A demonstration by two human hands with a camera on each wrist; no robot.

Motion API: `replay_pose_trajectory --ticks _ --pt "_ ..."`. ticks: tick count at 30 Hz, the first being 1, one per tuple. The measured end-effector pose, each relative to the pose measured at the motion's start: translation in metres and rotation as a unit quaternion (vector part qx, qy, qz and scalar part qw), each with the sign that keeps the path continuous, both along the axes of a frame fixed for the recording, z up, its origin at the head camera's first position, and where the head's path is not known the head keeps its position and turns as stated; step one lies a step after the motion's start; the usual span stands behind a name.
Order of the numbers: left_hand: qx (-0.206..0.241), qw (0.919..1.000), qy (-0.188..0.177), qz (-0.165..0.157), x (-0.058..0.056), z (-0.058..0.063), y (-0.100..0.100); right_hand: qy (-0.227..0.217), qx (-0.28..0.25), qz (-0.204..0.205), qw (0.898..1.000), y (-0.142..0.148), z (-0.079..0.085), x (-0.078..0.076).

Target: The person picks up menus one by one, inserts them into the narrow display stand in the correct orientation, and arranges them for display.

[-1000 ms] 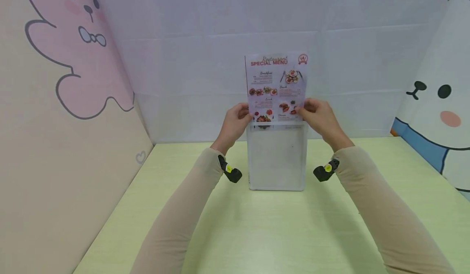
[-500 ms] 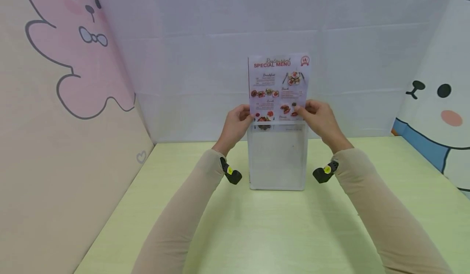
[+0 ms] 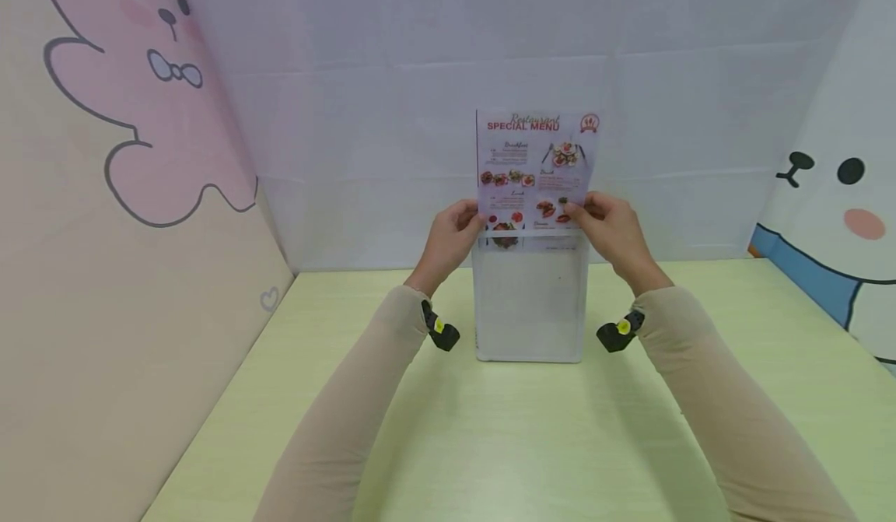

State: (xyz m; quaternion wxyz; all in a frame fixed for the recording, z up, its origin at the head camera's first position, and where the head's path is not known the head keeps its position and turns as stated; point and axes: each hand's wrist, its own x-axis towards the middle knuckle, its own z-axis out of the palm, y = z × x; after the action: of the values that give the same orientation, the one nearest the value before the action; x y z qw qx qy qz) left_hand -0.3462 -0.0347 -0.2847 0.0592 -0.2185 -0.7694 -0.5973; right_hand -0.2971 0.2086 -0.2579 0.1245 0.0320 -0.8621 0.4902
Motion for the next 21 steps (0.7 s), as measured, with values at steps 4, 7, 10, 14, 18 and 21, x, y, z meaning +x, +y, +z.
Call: replay_pose_trajectory --ticks 4,7,10,14,18,21 --pt "-0.009 0.9999 0.000 0.006 0.0040 0.0001 -0.0020 0.000 0.004 0.003 1.000 0.0001 0.0004 0.0026" --pt "-0.010 0.9999 -0.002 0.007 0.0066 0.0011 -0.0021 0.001 0.005 0.006 1.000 0.0004 0.0006 0.0035" --pt "-0.009 0.9999 -0.005 0.006 0.0063 0.0018 -0.0009 -0.001 0.004 0.009 1.000 0.0019 0.0002 0.0029" --pt "-0.015 0.9998 -0.003 0.008 0.0059 0.0021 0.0005 -0.007 -0.002 0.011 1.000 0.0036 0.0001 0.0021" --pt "-0.018 0.9998 0.002 0.010 0.0058 0.0010 0.0023 -0.008 -0.009 0.009 1.000 0.0046 -0.0009 0.0018" --pt "-0.013 0.9999 0.003 0.010 0.0055 -0.0004 0.0039 -0.001 -0.010 0.004 1.000 0.0052 -0.0031 0.0010"
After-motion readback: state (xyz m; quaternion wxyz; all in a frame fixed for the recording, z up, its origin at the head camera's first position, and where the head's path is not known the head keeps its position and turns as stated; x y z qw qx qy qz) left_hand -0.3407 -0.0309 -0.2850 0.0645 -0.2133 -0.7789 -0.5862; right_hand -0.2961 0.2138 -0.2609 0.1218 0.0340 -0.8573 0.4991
